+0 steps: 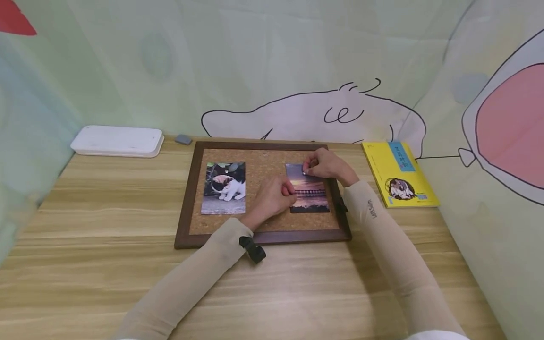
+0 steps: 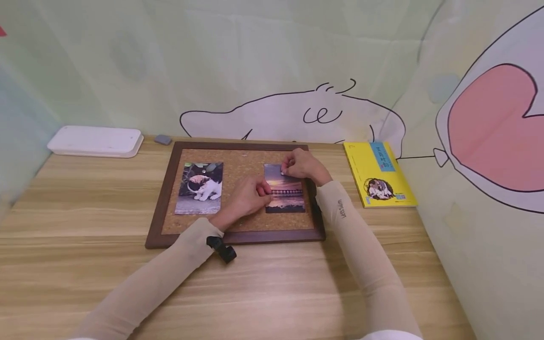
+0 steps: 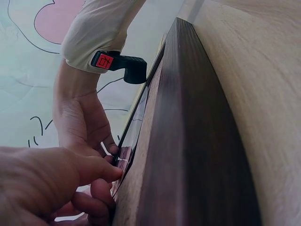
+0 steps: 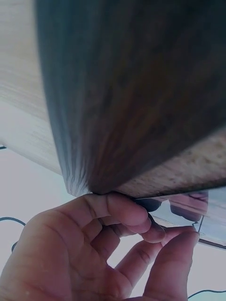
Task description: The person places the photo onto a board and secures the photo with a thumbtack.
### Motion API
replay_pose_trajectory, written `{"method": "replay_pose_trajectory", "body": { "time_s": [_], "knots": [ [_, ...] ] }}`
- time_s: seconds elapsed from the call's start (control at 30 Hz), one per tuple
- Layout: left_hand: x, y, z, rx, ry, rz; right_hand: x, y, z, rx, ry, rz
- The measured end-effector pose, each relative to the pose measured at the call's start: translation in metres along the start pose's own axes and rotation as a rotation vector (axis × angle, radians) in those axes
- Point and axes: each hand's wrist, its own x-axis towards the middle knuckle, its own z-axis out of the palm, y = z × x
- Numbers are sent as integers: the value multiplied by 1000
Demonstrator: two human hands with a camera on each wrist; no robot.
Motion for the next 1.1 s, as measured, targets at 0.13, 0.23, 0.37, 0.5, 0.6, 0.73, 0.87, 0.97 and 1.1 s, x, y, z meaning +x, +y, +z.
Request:
{"method": "replay_pose_trajectory", "body": {
  "time_s": [0.13, 0.23, 0.37, 0.5, 0.6, 0.73, 0.87, 0.97, 1.1],
  "knots": [
    [-1, 0, -1, -2, -1, -3, 0, 0, 1, -18, 21, -34],
    [-1, 0, -1, -7, -2, -6, -1, 0, 1, -13, 24, -37],
    [-1, 1, -1, -10, -5, -9, -2, -1, 1, -16, 27, -39],
    [-1, 1, -1, -5, -10, -10, -2, -2, 1, -26, 28, -33],
    [0, 1, -1, -1, -12, -11, -1, -4, 1, -41, 26, -20],
    [0, 2, -2, -7, -18, -16, 1, -7, 2, -53, 12, 15],
    [0, 2, -1, -11, -25, -19, 3, -8, 3, -62, 10, 32],
    [-1, 2, -1, -11, -24, -14, 3, -8, 4, -70, 25, 16],
    [-2, 2, -1, -11, -17, -8, 2, -9, 5, -81, 48, -5]
  ]
}}
